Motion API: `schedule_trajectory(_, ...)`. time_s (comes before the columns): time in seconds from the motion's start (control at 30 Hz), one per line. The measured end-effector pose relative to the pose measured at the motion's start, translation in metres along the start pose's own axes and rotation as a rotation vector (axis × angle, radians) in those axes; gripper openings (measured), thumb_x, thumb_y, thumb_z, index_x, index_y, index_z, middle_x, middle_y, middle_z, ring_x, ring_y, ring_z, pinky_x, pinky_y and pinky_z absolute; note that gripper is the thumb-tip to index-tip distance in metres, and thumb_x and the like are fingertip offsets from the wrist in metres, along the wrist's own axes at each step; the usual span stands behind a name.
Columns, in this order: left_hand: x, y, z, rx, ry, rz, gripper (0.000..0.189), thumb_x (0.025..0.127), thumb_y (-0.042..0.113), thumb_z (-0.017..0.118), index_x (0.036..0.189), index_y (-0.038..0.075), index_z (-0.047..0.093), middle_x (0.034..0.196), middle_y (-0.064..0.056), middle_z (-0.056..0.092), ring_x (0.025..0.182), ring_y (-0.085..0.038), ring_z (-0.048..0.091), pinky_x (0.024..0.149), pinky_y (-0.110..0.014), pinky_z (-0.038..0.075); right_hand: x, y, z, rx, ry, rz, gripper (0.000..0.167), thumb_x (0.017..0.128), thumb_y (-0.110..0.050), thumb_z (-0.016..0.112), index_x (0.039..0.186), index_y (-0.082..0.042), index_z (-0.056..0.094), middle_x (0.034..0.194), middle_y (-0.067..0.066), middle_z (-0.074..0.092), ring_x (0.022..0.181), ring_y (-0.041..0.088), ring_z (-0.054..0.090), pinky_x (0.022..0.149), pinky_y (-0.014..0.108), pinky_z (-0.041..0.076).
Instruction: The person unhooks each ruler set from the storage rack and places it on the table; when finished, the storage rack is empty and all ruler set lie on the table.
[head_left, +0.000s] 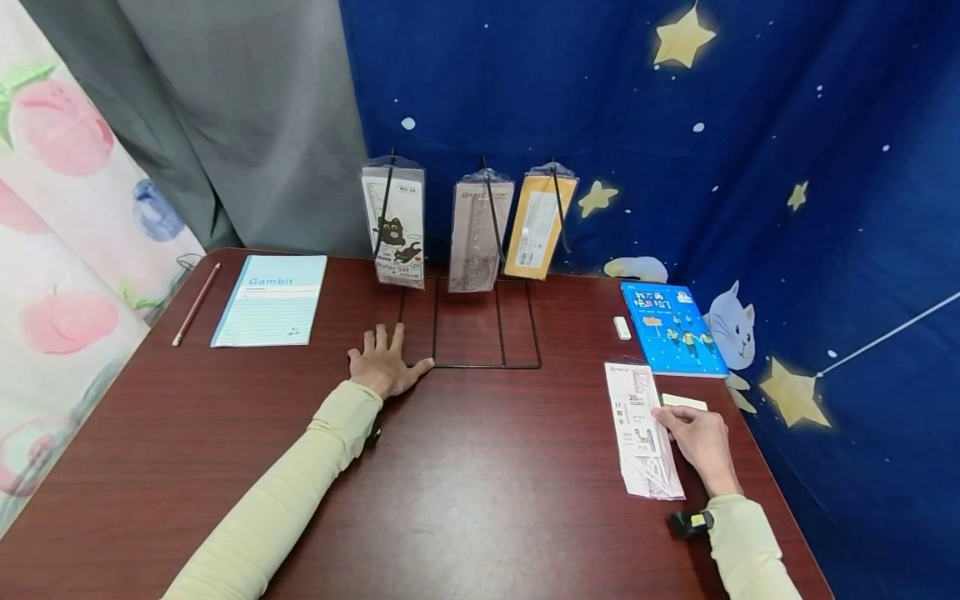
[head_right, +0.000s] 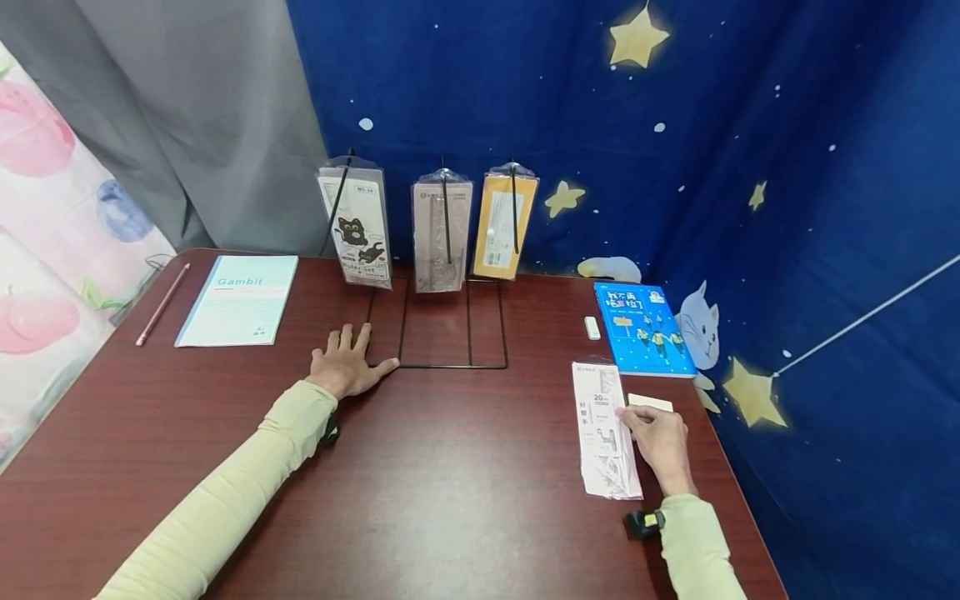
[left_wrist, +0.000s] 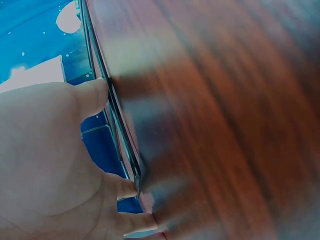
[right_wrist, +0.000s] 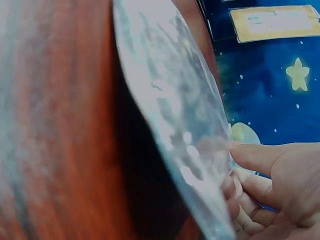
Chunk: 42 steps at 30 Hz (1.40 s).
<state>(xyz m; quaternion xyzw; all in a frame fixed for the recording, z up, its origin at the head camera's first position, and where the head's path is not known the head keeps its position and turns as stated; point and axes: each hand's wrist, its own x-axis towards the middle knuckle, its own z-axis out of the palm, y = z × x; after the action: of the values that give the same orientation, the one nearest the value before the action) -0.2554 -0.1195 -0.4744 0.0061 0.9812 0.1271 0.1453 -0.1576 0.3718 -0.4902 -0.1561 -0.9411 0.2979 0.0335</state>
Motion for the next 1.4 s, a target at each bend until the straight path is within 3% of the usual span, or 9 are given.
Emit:
schedule_trajectory(0.3, 0.0, 0.0, 0.001, 0.001, -0.008, -0.007, 0.091, 0.103, 0.066, 0.041, 0.168, 0.009, 0.011, 0.172, -0.028, 0.009, 0.159, -0.048, 0.012, 0.12, -0.07, 0.024, 0.005, -0.008, -0.013, 0.021, 0.023, 0.045, 0.05, 0.099, -0.042, 0.07, 0.121, 0.003, 0.075, 0.086, 0.016, 0.079, 0.068, 0.012, 0.065, 0.06, 0.023, 0.047)
schedule_trajectory(0.37, 0.0, 0.0, 0.001, 0.007, -0.012, -0.007, 0.091, 0.103, 0.067, 0.041, 0.168, 0.01, 0.011, 0.172, -0.028, 0.008, 0.16, -0.048, 0.012, 0.12, -0.07, 0.023, 0.008, -0.014, -0.016, 0.042, 0.029, 0.041, 0.052, 0.099, -0.047, 0.067, 0.124, -0.001, 0.075, 0.095, 0.017, 0.079, 0.074, 0.016, 0.068, 0.063, 0.022, 0.049)
schedule_trajectory(0.43, -0.001, -0.001, 0.001, 0.012, -0.014, -0.006, 0.091, 0.103, 0.067, 0.04, 0.168, 0.01, 0.011, 0.172, -0.028, 0.009, 0.159, -0.048, 0.012, 0.12, -0.071, 0.023, 0.011, -0.022, -0.018, 0.059, 0.031, 0.021, 0.057, 0.099, -0.051, 0.065, 0.127, -0.002, 0.073, 0.107, 0.021, 0.078, 0.085, 0.026, 0.073, 0.073, 0.029, 0.056)
schedule_trajectory(0.6, -0.002, -0.002, 0.001, 0.006, -0.007, -0.008, 0.091, 0.103, 0.067, 0.04, 0.168, 0.009, 0.012, 0.172, -0.028, 0.01, 0.159, -0.048, 0.013, 0.12, -0.071, 0.024, 0.021, -0.053, -0.023, 0.126, 0.03, -0.038, 0.062, 0.099, -0.054, 0.064, 0.133, -0.003, 0.07, 0.123, 0.024, 0.074, 0.11, 0.041, 0.074, 0.08, 0.019, 0.056)
schedule_trajectory(0.67, -0.002, -0.001, 0.001, 0.004, -0.007, -0.009, 0.091, 0.103, 0.067, 0.041, 0.168, 0.009, 0.012, 0.172, -0.028, 0.01, 0.159, -0.048, 0.013, 0.12, -0.071, 0.024, 0.024, -0.065, -0.022, 0.154, 0.034, -0.06, 0.061, 0.098, -0.054, 0.065, 0.133, -0.005, 0.07, 0.123, 0.022, 0.074, 0.109, 0.04, 0.075, 0.072, 0.009, 0.05)
schedule_trajectory(0.87, -0.001, 0.0, 0.002, 0.003, -0.01, -0.005, 0.091, 0.103, 0.067, 0.041, 0.168, 0.01, 0.012, 0.172, -0.027, 0.01, 0.16, -0.047, 0.013, 0.12, -0.07, 0.024, 0.034, -0.092, -0.015, 0.189, 0.043, -0.127, 0.056, 0.098, -0.052, 0.067, 0.133, -0.007, 0.071, 0.125, 0.02, 0.074, 0.114, 0.037, 0.073, 0.077, 0.008, 0.048)
schedule_trajectory(0.97, 0.0, 0.0, 0.002, -0.002, -0.012, -0.005, 0.091, 0.103, 0.067, 0.042, 0.168, 0.011, 0.012, 0.172, -0.027, 0.01, 0.16, -0.047, 0.013, 0.12, -0.07, 0.024, 0.042, -0.103, -0.011, 0.217, 0.047, -0.166, 0.054, 0.098, -0.048, 0.068, 0.132, -0.007, 0.071, 0.124, 0.019, 0.075, 0.108, 0.034, 0.075, 0.075, 0.004, 0.048)
schedule_trajectory(1.2, -0.001, -0.001, -0.002, -0.005, -0.017, -0.013, 0.091, 0.103, 0.067, 0.042, 0.168, 0.011, 0.012, 0.172, -0.027, 0.01, 0.159, -0.047, 0.013, 0.12, -0.07, 0.024, 0.064, -0.131, -0.003, 0.262, 0.062, -0.267, 0.046, 0.097, -0.043, 0.073, 0.127, -0.008, 0.075, 0.115, 0.019, 0.077, 0.083, 0.003, 0.071, 0.067, 0.007, 0.05)
schedule_trajectory(1.4, -0.001, -0.003, -0.002, 0.003, -0.014, -0.012, 0.09, 0.103, 0.066, 0.042, 0.168, 0.011, 0.012, 0.172, -0.026, 0.01, 0.16, -0.047, 0.013, 0.12, -0.07, 0.024, 0.078, -0.153, 0.0, 0.235, 0.094, -0.309, 0.045, 0.096, -0.045, 0.073, 0.125, -0.01, 0.076, 0.114, 0.016, 0.078, 0.086, 0.006, 0.068, 0.069, 0.009, 0.047)
